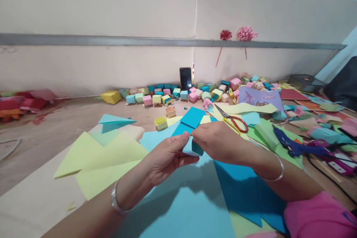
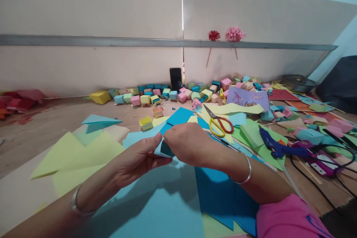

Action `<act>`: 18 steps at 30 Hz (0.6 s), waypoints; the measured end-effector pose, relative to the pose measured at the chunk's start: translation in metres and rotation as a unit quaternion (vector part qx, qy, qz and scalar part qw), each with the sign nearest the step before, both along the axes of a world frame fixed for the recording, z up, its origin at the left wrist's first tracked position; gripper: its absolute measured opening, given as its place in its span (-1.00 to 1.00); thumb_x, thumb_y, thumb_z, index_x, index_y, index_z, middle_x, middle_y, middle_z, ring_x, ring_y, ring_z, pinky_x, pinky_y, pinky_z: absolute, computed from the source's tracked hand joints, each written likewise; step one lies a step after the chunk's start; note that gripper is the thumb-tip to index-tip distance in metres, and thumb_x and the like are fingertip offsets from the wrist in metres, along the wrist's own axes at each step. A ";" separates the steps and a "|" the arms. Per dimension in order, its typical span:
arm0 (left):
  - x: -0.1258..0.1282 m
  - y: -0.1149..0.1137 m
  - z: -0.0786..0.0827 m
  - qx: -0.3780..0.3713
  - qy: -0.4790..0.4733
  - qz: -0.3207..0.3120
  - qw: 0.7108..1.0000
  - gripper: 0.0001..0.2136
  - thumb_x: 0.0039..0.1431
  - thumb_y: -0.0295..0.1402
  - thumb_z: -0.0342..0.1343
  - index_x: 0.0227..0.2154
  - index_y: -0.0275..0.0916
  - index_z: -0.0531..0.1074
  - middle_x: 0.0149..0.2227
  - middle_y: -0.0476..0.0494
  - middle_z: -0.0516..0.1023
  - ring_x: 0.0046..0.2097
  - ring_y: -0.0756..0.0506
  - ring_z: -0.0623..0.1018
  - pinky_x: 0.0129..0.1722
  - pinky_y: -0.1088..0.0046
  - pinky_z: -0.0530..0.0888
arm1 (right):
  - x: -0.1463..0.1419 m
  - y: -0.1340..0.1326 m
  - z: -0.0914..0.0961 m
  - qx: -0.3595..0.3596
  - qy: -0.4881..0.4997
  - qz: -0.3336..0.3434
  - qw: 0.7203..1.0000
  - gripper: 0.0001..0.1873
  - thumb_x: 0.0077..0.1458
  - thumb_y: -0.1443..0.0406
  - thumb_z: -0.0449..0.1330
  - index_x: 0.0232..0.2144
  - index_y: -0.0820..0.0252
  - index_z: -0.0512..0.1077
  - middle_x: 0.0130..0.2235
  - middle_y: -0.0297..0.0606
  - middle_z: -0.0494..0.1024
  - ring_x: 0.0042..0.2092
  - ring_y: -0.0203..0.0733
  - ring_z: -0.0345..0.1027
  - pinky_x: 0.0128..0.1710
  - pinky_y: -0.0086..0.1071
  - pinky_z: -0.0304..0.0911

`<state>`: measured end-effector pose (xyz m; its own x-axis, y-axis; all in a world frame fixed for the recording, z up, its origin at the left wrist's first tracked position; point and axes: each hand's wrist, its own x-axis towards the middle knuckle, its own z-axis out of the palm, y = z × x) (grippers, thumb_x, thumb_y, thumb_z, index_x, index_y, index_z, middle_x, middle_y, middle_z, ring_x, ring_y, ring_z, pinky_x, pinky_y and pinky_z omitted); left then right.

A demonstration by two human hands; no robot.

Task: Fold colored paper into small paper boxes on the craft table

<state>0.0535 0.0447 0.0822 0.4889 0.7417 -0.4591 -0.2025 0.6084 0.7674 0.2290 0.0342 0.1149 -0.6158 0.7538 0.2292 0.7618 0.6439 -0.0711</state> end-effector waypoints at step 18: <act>0.003 -0.004 -0.007 0.044 -0.014 -0.042 0.998 -0.72 0.11 -0.18 0.23 -0.32 -0.34 0.50 -0.26 -0.10 0.53 -0.32 0.00 0.55 -0.12 0.37 0.54 | -0.004 0.007 -0.010 -0.079 0.008 -0.043 0.996 -0.88 -0.08 0.46 0.09 -0.60 0.25 0.34 -0.52 -0.29 0.46 -0.49 -0.35 0.06 -0.49 -0.39 -0.21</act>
